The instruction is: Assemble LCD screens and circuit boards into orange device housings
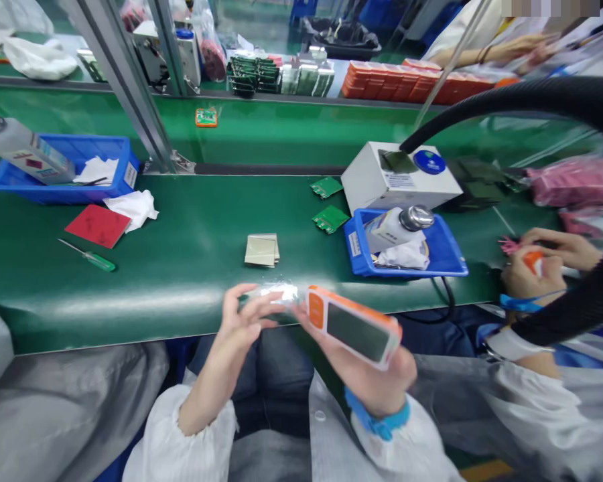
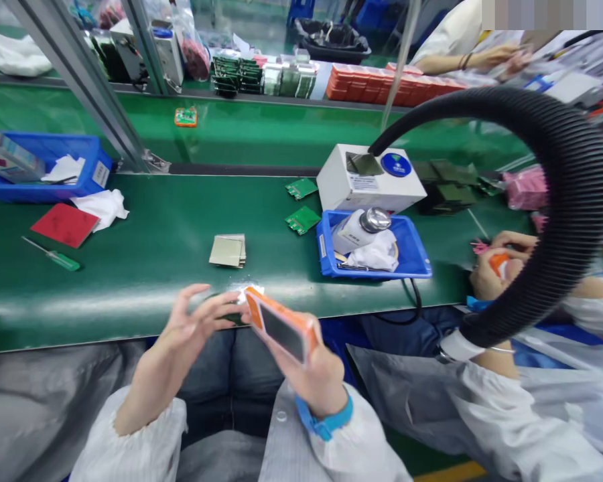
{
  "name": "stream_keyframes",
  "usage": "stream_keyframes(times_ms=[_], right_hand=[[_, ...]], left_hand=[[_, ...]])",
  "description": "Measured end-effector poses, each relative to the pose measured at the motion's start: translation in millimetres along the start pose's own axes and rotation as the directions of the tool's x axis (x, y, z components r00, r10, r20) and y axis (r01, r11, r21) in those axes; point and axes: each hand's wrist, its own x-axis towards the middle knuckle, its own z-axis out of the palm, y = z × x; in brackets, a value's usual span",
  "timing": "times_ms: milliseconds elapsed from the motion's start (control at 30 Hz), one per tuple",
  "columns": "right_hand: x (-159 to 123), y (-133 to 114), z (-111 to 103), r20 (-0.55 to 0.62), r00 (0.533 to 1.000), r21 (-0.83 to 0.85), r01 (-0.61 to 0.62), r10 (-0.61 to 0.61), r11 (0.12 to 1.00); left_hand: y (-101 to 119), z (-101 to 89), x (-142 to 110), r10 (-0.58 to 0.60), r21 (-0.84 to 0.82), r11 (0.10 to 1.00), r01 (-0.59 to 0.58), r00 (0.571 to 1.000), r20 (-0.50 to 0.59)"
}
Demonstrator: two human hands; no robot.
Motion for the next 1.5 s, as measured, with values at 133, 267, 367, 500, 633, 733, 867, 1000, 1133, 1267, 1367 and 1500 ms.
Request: stream_keyframes(times_ms=[133, 267, 367, 500, 633, 733, 867, 1000, 1133, 1267, 1367, 1500], right_hand=[[-5.2, 17.1, 19.2, 0.013, 0.916, 0.586, -0.331, 0.4, 0.74], [-9.6, 31.1, 26.4, 0.162, 0.913, 0.589, -0.393, 0.374, 0.706], [-11.8, 36.1, 28.2, 0.199, 0.932, 0.484, -0.363, 0.303, 0.796], [-14.6, 36.0, 35.2, 0.12, 0.941, 0.124, -0.331, 0.317, 0.936], [-16.4, 33.4, 40.0, 0.143, 0.941, 0.012, -0.311, 0.306, 0.95], [-15.8, 31.5, 41.0, 0.226, 0.931, 0.07, -0.309, 0.287, 0.948], [-14.9, 31.2, 41.6, 0.254, 0.926, 0.099, -0.312, 0.279, 0.945], [-18.9, 33.7, 36.7, 0.268, 0.906, 0.194, -0.385, 0.329, 0.902], [-23.2, 36.0, 31.2, 0.281, 0.893, 0.26, -0.423, 0.351, 0.868], [-22.9, 36.8, 32.4, 0.219, 0.916, 0.193, -0.379, 0.337, 0.905], [-23.6, 39.0, 30.9, 0.241, 0.936, 0.092, -0.286, 0.257, 0.954], [-26.3, 41.9, 17.3, 0.281, 0.959, -0.357, 0.074, 0.032, 0.931]], left_hand=[[4.7, -5.9, -5.6, 0.343, 0.377, 0.873, -0.309, 0.939, -0.027], [11.0, 4.0, -15.2, 0.449, 0.616, 0.662, -0.427, 0.884, 0.13], [11.7, 11.7, -15.5, 0.411, 0.691, 0.583, -0.427, 0.889, 0.202], [9.9, 13.5, -11.7, 0.354, 0.722, 0.554, -0.415, 0.902, 0.246], [9.6, 13.1, -11.0, 0.365, 0.68, 0.594, -0.429, 0.898, 0.247], [9.4, 13.9, -11.3, 0.374, 0.665, 0.609, -0.433, 0.896, 0.241], [8.5, 15.6, -10.8, 0.385, 0.661, 0.612, -0.435, 0.893, 0.231], [7.4, 17.2, -10.6, 0.408, 0.671, 0.603, -0.432, 0.889, 0.206], [7.6, 17.5, -11.5, 0.433, 0.693, 0.559, -0.455, 0.873, 0.224], [8.6, 16.7, -11.1, 0.453, 0.684, 0.558, -0.47, 0.863, 0.224], [7.7, 15.3, -10.8, 0.447, 0.682, 0.555, -0.476, 0.862, 0.238], [3.4, 14.7, -13.2, 0.367, 0.673, 0.603, -0.428, 0.898, 0.242]])
